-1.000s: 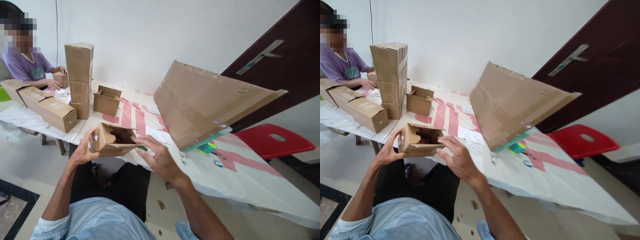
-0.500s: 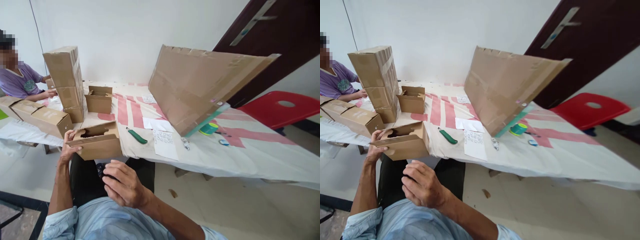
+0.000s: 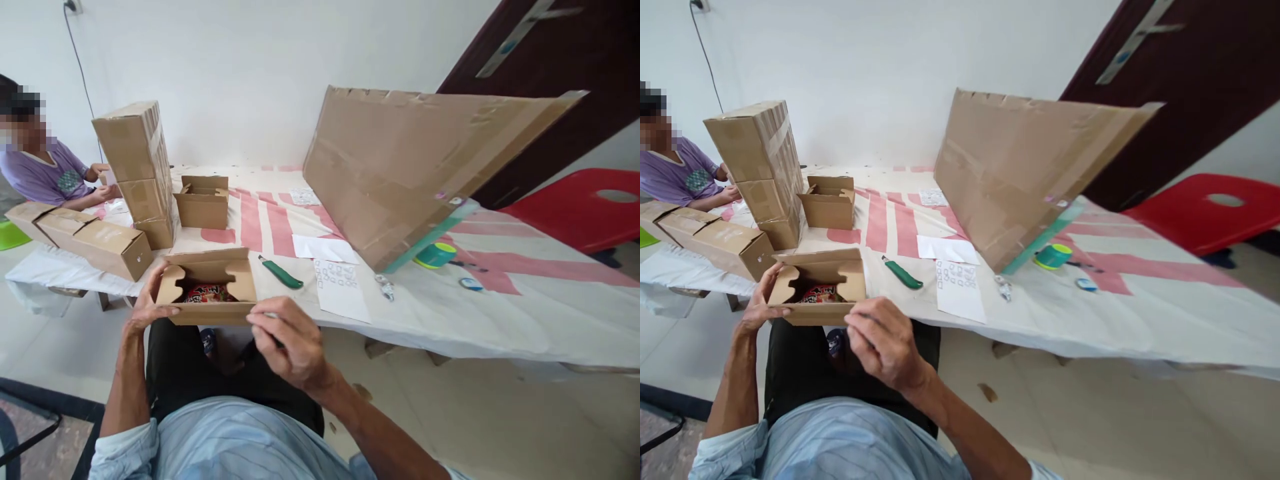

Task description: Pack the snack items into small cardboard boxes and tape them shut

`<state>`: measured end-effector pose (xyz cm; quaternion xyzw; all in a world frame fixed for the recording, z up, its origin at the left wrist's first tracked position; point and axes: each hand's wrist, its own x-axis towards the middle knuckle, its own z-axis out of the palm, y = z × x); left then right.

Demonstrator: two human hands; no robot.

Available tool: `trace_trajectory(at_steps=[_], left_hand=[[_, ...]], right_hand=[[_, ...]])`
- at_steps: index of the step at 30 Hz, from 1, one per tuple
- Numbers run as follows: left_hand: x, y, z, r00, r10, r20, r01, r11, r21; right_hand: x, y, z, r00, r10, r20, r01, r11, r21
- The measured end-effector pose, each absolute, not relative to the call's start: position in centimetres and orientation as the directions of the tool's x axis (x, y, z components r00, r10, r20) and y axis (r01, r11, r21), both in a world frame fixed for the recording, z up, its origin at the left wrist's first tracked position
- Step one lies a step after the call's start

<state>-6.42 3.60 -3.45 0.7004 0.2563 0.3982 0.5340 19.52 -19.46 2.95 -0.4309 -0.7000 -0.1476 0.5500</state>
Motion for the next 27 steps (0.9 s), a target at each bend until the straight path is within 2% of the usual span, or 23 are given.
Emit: trace_trajectory(at_steps=[3,5,8,10,14,17,22,25,27], left_hand=[[-5.8,2.1,-2.9,0.648,0.704,0.291,-0.027,-0.361,0.932],[-5.7,1.2,-2.8,0.675,0.661,0.327,-0.016,-0.429,0.903],[-5.9,0.3,-2.8,0.695,0.624,0.356,0.029,-0.520,0.854],[-6.1,0.0,-2.8,0.706,0.612,0.356,0.066,-0.558,0.827],[-6.2,-0.2,-3.1,0.715,0.590,0.374,0.084,-0.604,0.793],[-6.2,-0.2,-3.4,0.715,0.586,0.381,0.093,-0.620,0.779],[-6.1,-0.5,-3.4,0.719,0.581,0.381,0.070,-0.605,0.793],[-5.8,-0.9,-3.0,0.722,0.575,0.383,0.067,-0.610,0.789],[-5.4,-1.2,-2.8,0.728,0.567,0.387,0.065,-0.618,0.783]], right_hand=[[21.4,-19.1,4.3,0.018,0.482,0.876,0.794,0.525,-0.305],[22.4,-18.4,5.2,-0.009,0.558,0.830,0.789,0.514,-0.337],[23.1,-17.1,5.9,-0.125,0.710,0.693,0.770,0.510,-0.383],[23.3,-16.0,5.8,-0.247,0.777,0.579,0.774,0.518,-0.364],[23.0,-14.2,5.1,-0.451,0.816,0.362,0.814,0.542,-0.208],[22.9,-14.1,5.3,-0.477,0.838,0.265,0.863,0.504,-0.040],[23.7,-15.1,6.9,-0.331,0.936,0.121,0.933,0.305,0.193],[23.5,-14.5,6.7,-0.192,0.979,-0.067,0.950,0.203,0.239],[22.8,-13.4,6.1,-0.152,0.968,-0.200,0.952,0.197,0.232]])
